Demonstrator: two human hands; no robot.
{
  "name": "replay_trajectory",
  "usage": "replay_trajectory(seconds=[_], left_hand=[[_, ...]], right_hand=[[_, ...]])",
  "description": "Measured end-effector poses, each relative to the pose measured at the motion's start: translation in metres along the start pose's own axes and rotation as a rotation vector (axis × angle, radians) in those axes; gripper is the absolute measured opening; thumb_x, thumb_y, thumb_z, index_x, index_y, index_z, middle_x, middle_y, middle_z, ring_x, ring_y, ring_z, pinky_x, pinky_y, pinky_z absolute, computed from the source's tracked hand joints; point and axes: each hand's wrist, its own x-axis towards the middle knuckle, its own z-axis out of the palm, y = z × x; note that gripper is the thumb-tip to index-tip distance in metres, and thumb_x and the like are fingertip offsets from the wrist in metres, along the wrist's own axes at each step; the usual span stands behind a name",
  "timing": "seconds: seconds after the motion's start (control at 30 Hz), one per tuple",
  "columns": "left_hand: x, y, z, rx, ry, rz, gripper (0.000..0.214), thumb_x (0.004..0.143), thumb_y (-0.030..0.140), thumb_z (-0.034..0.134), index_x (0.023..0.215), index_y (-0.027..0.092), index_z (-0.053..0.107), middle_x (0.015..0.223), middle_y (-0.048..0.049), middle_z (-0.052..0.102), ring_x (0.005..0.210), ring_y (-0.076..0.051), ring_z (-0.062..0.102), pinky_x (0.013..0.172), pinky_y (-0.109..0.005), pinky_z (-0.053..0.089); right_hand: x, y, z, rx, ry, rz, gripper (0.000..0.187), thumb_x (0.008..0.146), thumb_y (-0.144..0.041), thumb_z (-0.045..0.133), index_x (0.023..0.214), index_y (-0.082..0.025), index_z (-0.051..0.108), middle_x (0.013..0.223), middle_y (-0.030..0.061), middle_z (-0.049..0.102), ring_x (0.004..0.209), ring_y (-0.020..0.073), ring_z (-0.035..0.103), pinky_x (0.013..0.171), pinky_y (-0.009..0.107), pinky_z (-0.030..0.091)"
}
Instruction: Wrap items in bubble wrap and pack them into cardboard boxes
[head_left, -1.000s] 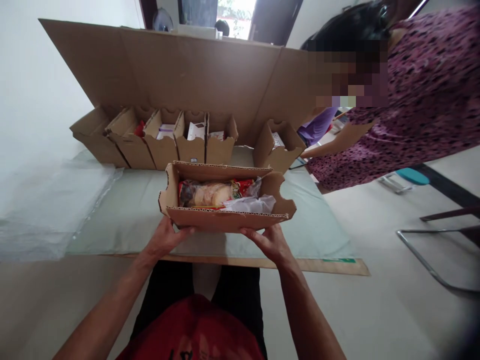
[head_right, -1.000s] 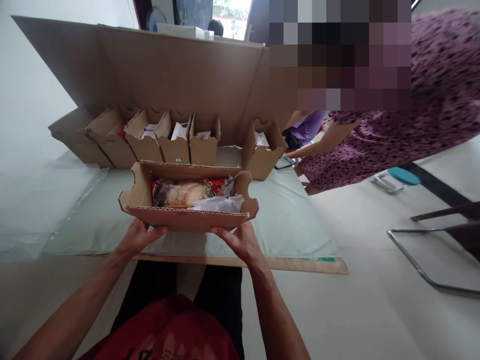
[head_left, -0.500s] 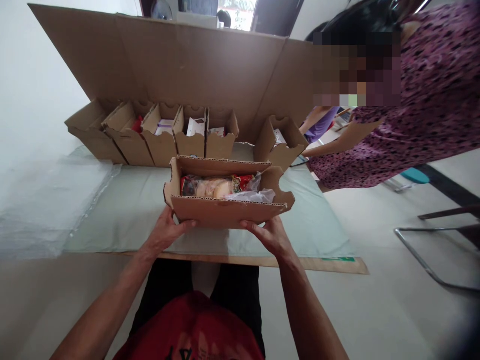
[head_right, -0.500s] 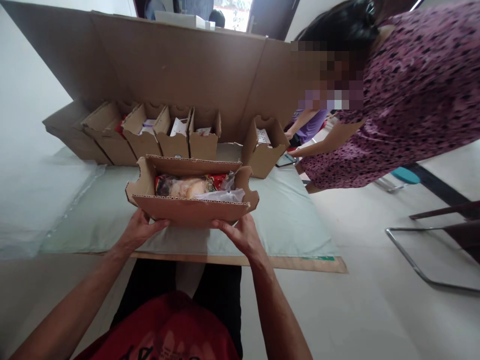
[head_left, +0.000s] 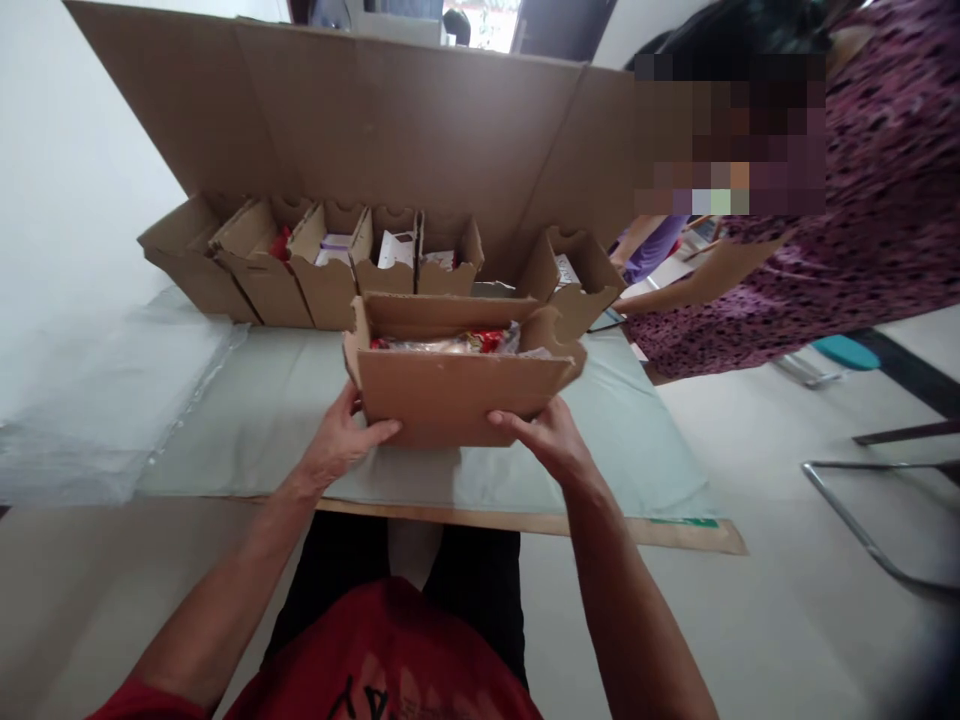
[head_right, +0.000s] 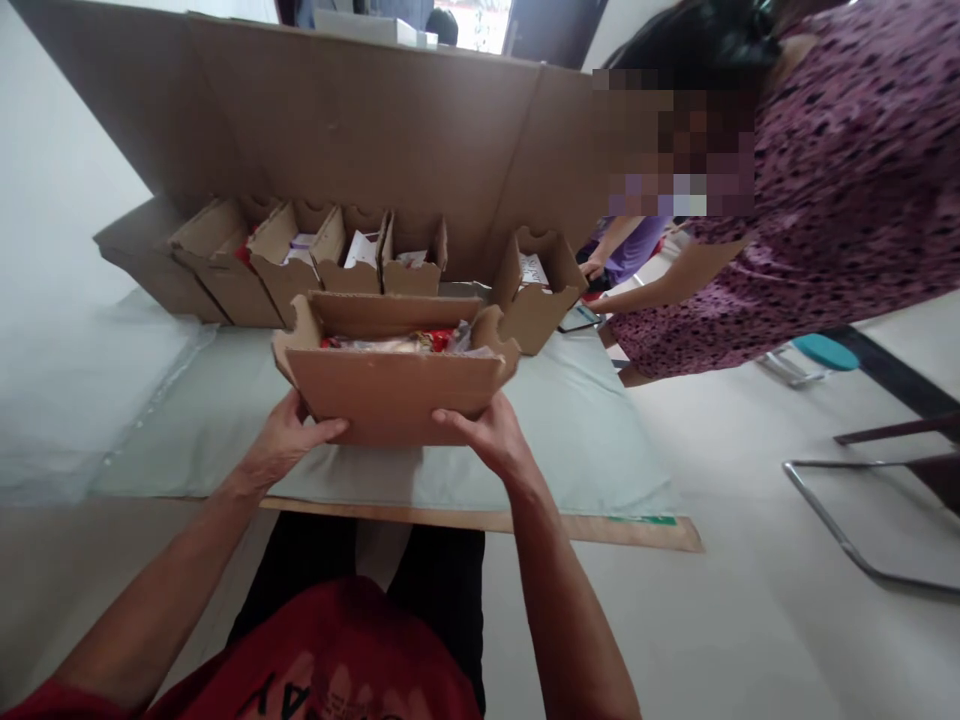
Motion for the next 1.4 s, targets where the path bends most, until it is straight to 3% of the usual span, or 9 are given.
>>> replay_trajectory(seconds=[0.2, 0.33, 0.53, 0.73, 0.9, 1.0, 1.13, 1.27, 1.4], left_hand=[[-0.002, -0.004, -0.01, 0.047, 0.036, -0.014, 0.064, 0.063, 0.043, 0.087, 0.118, 0.019, 0.063, 0.115, -0.0095, 0.072, 0.107, -0.029, 0.066, 0.097, -0.045, 0.053], [0.002, -0.005, -0.007, 0.005, -0.057, 0.004, 0.063, 0.064, 0.041, 0.086, 0.118, 0.02, 0.063, 0.118, -0.0095, 0.071, 0.111, -0.03, 0.065, 0.1, -0.045, 0.052], [0.021, -0.02, -0.009, -0.053, -0.055, -0.095, 0.056, 0.055, 0.03, 0.079, 0.107, 0.017, 0.063, 0.107, -0.0092, 0.071, 0.107, -0.031, 0.064, 0.096, -0.045, 0.051], [0.052, -0.027, 0.008, -0.096, -0.214, -0.086, 0.048, 0.053, 0.021, 0.067, 0.101, 0.014, 0.065, 0.101, -0.0082, 0.071, 0.104, -0.03, 0.064, 0.097, -0.045, 0.049], [0.068, -0.035, 0.021, -0.111, -0.217, 0.03, 0.07, 0.066, 0.029, 0.07, 0.133, 0.016, 0.057, 0.131, -0.0119, 0.066, 0.123, -0.03, 0.059, 0.111, -0.047, 0.042], [0.052, -0.047, 0.021, -0.027, -0.076, -0.027, 0.074, 0.072, 0.039, 0.072, 0.14, 0.016, 0.053, 0.136, -0.0161, 0.063, 0.126, -0.031, 0.059, 0.11, -0.051, 0.043], [-0.003, -0.062, 0.025, 0.083, 0.117, -0.098, 0.066, 0.077, 0.042, 0.071, 0.137, 0.018, 0.055, 0.139, -0.0181, 0.059, 0.124, -0.032, 0.06, 0.107, -0.053, 0.047], [-0.054, -0.063, 0.05, 0.062, 0.048, -0.08, 0.07, 0.084, 0.045, 0.068, 0.147, 0.021, 0.046, 0.152, -0.0178, 0.049, 0.132, -0.033, 0.056, 0.109, -0.053, 0.046], [-0.072, -0.056, 0.078, -0.007, -0.119, -0.038, 0.08, 0.089, 0.046, 0.066, 0.158, 0.028, 0.03, 0.165, -0.0136, 0.033, 0.148, -0.034, 0.04, 0.116, -0.052, 0.042]], right_hand=[[0.004, 0.001, 0.006, 0.022, -0.07, 0.001, 0.064, 0.066, -0.057, 0.088, 0.115, -0.02, 0.07, 0.119, 0.0112, 0.076, 0.112, 0.0348, 0.069, 0.094, 0.048, 0.058], [0.001, 0.003, 0.004, 0.01, -0.017, 0.008, 0.06, 0.066, -0.057, 0.087, 0.111, -0.019, 0.071, 0.117, 0.0118, 0.076, 0.111, 0.0356, 0.069, 0.094, 0.049, 0.057], [-0.011, 0.016, 0.014, -0.081, 0.033, 0.01, 0.06, 0.071, -0.056, 0.083, 0.115, -0.019, 0.068, 0.121, 0.0131, 0.073, 0.115, 0.0354, 0.066, 0.1, 0.051, 0.052], [-0.072, 0.035, 0.03, -0.161, 0.208, 0.039, 0.059, 0.08, -0.052, 0.077, 0.126, -0.018, 0.061, 0.124, 0.0146, 0.069, 0.115, 0.033, 0.064, 0.101, 0.05, 0.052], [-0.123, 0.046, 0.045, -0.188, 0.171, -0.024, 0.072, 0.089, -0.039, 0.07, 0.152, -0.025, 0.037, 0.146, 0.0156, 0.053, 0.124, 0.0294, 0.059, 0.089, 0.044, 0.059], [-0.127, 0.052, 0.031, -0.238, 0.22, -0.054, 0.065, 0.09, -0.036, 0.069, 0.149, -0.028, 0.041, 0.14, 0.0145, 0.058, 0.121, 0.029, 0.062, 0.088, 0.045, 0.058], [-0.102, 0.065, -0.006, -0.265, 0.296, -0.047, 0.065, 0.089, -0.042, 0.072, 0.146, -0.029, 0.045, 0.144, 0.0151, 0.056, 0.122, 0.0295, 0.062, 0.089, 0.045, 0.057], [-0.057, 0.077, -0.023, -0.165, 0.123, -0.059, 0.094, 0.07, -0.062, 0.083, 0.148, -0.027, 0.043, 0.152, 0.016, 0.049, 0.135, 0.0351, 0.052, 0.097, 0.05, 0.053], [-0.033, 0.077, -0.014, -0.064, -0.088, -0.005, 0.091, 0.062, -0.069, 0.084, 0.135, -0.023, 0.055, 0.134, 0.0131, 0.065, 0.121, 0.0339, 0.062, 0.1, 0.05, 0.051]])
